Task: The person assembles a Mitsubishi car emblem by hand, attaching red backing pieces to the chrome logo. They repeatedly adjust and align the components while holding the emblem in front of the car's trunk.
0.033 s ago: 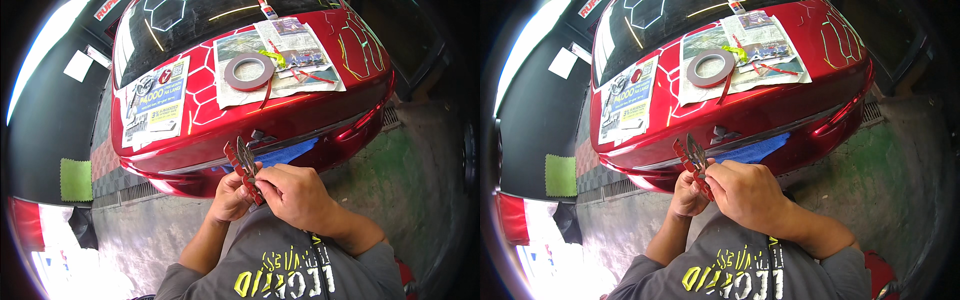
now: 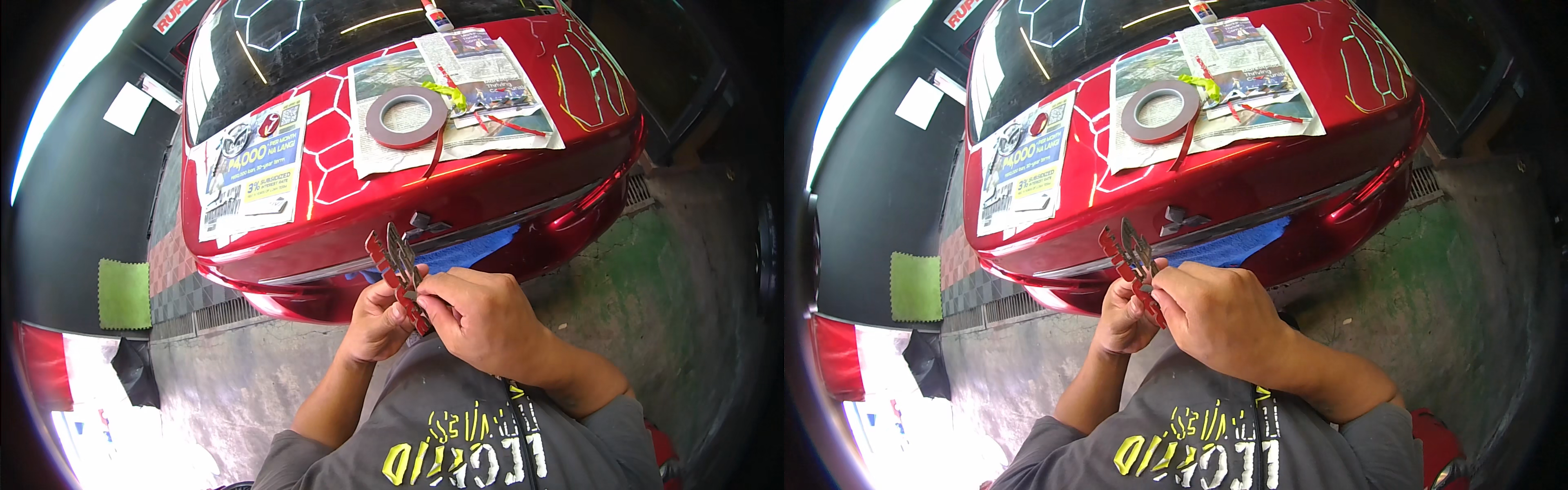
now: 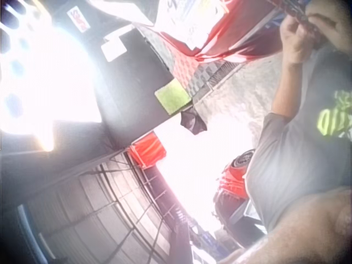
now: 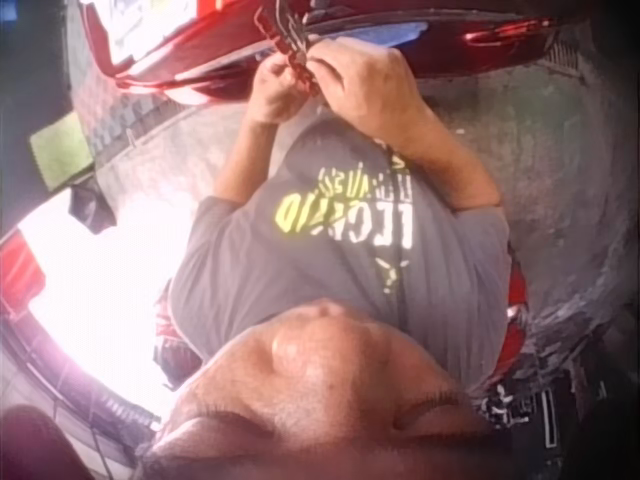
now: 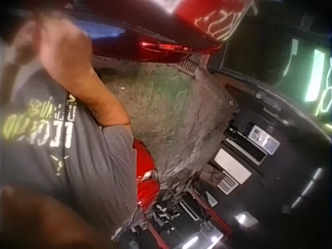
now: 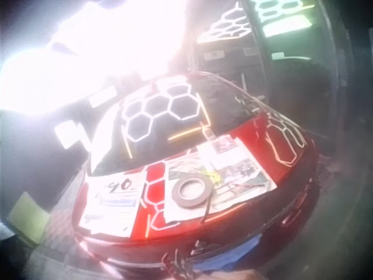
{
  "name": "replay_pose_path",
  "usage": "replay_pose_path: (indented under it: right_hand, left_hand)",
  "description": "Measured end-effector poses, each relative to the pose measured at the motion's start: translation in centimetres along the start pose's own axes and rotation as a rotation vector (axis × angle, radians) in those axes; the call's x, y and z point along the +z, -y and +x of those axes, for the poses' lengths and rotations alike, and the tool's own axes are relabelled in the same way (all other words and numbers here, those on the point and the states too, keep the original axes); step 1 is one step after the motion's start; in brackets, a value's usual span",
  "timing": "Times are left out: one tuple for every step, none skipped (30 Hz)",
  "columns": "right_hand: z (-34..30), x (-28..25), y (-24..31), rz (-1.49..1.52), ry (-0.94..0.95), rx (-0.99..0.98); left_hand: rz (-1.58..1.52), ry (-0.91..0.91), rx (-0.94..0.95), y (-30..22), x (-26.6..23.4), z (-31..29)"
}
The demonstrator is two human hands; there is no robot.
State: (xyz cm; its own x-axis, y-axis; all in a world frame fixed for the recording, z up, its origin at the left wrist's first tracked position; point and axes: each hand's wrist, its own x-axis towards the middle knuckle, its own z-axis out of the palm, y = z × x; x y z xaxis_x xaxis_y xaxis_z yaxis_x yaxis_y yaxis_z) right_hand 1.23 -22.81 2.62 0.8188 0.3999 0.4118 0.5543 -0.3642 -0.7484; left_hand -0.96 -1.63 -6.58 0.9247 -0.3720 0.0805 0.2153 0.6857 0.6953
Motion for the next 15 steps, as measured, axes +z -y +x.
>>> replay_pose_path:
  right_hand:
    - [0.0, 0.0, 0.0, -0.001, 0.005, 0.005]
    - [0.0, -0.1, 0.0, 0.001, 0.012, 0.01]
    - [0.0, -0.1, 0.0, 0.003, 0.018, 0.014]
    - [0.0, -0.1, 0.0, 0.005, 0.025, 0.019]
    - [0.0, -0.1, -0.1, 0.004, 0.028, 0.021]
    - [0.0, -0.1, -0.1, 0.003, 0.031, 0.023]
    - [0.0, -0.1, -0.1, 0.001, 0.034, 0.027]
    - [0.0, -0.1, -0.2, -0.014, 0.033, 0.029]
    - [0.0, -0.1, -0.2, -0.028, 0.033, 0.031]
    - [0.0, -0.1, -0.3, -0.045, 0.031, 0.034]
    - [-0.1, 0.0, -0.4, -0.091, 0.019, 0.004]
    - [-0.1, 0.1, -0.6, -0.136, 0.007, -0.026]
    - [-0.1, 0.2, -0.7, -0.183, -0.004, -0.056]
    - [-0.1, 0.3, -0.8, -0.219, -0.011, -0.108]
    - [-0.1, 0.3, -0.8, -0.254, -0.017, -0.16]
  left_hand:
    - [0.004, 0.001, -0.002, 0.0, 0.0, 0.1]
    - [0.002, 0.0, -0.009, 0.0, -0.1, 0.1]
    - [0.0, -0.001, -0.016, -0.1, -0.1, 0.2]
    - [-0.003, -0.002, -0.023, -0.1, -0.1, 0.2]
    - [0.007, -0.008, -0.022, -0.2, -0.1, 0.2]
    - [0.017, -0.014, -0.021, -0.2, -0.1, 0.2]
    - [0.026, -0.019, -0.02, -0.2, 0.0, 0.3]
    - [0.074, -0.041, -0.005, -0.3, 0.1, 0.4]
    - [0.123, -0.062, 0.01, -0.5, 0.4, 0.6]
    - [0.171, -0.082, 0.025, -0.6, 0.7, 0.8]
    - [0.207, -0.102, 0.032, -0.7, 0.8, 0.8]
    - [0.244, -0.121, 0.039, -0.9, 0.9, 0.8]
    - [0.281, -0.14, 0.045, -1.0, 0.9, 0.7]
    - [0.271, -0.141, 0.034, -1.1, 1.0, 0.7]
    - [0.261, -0.143, 0.022, -1.2, 1.0, 0.6]
